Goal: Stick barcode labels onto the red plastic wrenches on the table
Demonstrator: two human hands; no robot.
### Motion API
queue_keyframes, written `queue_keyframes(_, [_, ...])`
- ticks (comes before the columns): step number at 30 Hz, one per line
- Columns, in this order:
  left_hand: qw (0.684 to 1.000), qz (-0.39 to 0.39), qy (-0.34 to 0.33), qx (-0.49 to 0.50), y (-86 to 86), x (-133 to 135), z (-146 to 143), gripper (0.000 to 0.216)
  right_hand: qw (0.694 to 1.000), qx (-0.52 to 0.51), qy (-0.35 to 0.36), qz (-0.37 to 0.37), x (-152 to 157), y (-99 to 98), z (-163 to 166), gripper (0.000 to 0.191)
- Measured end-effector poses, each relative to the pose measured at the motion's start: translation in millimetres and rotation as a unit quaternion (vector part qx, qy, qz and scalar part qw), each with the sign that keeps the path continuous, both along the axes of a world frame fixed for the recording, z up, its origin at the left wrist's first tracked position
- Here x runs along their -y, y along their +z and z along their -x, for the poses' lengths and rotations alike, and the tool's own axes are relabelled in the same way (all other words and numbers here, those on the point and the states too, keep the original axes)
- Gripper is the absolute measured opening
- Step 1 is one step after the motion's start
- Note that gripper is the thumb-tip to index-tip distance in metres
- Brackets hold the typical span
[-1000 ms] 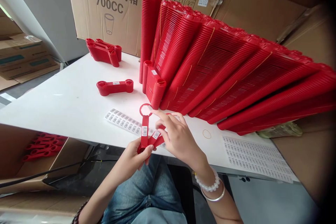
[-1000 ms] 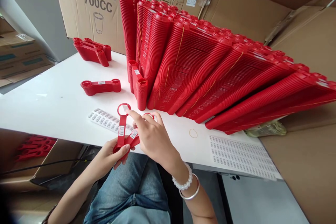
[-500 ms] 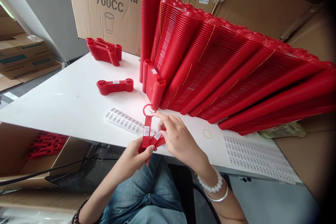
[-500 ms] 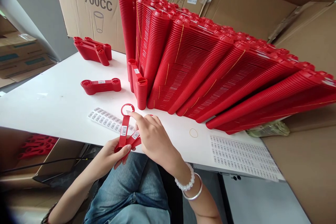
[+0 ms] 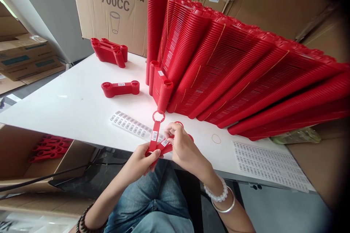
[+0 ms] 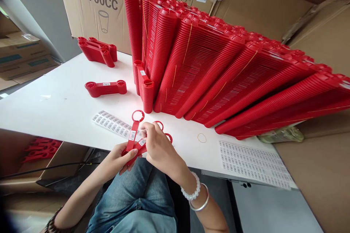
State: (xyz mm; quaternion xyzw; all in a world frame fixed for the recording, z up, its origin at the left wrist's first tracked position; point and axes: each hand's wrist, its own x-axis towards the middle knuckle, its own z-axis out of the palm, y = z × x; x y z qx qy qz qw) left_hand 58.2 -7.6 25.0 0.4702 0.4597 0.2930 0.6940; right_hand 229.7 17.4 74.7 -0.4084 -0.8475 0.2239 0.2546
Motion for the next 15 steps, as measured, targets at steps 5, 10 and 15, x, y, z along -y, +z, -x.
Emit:
queue_keyframes(5, [1.000,0.012,-0.008,0.014,0.9,-1,0,0.052,0.999,-0.027,0.012,0.027,0,-1.0,-3,0.046])
queue_keyframes(10, [0.999,0.044,-0.008,0.026,-0.7,-2,-1,0.053,0.999,-0.031,0.035,0.027,0,-2.8,-7,0.046])
queue_keyframes(15, [0.998,0.051,-0.012,0.041,-2.6,-2,-1,0.054,0.994,-0.059,0.068,0.062,-3,-2.5,-13,0.043])
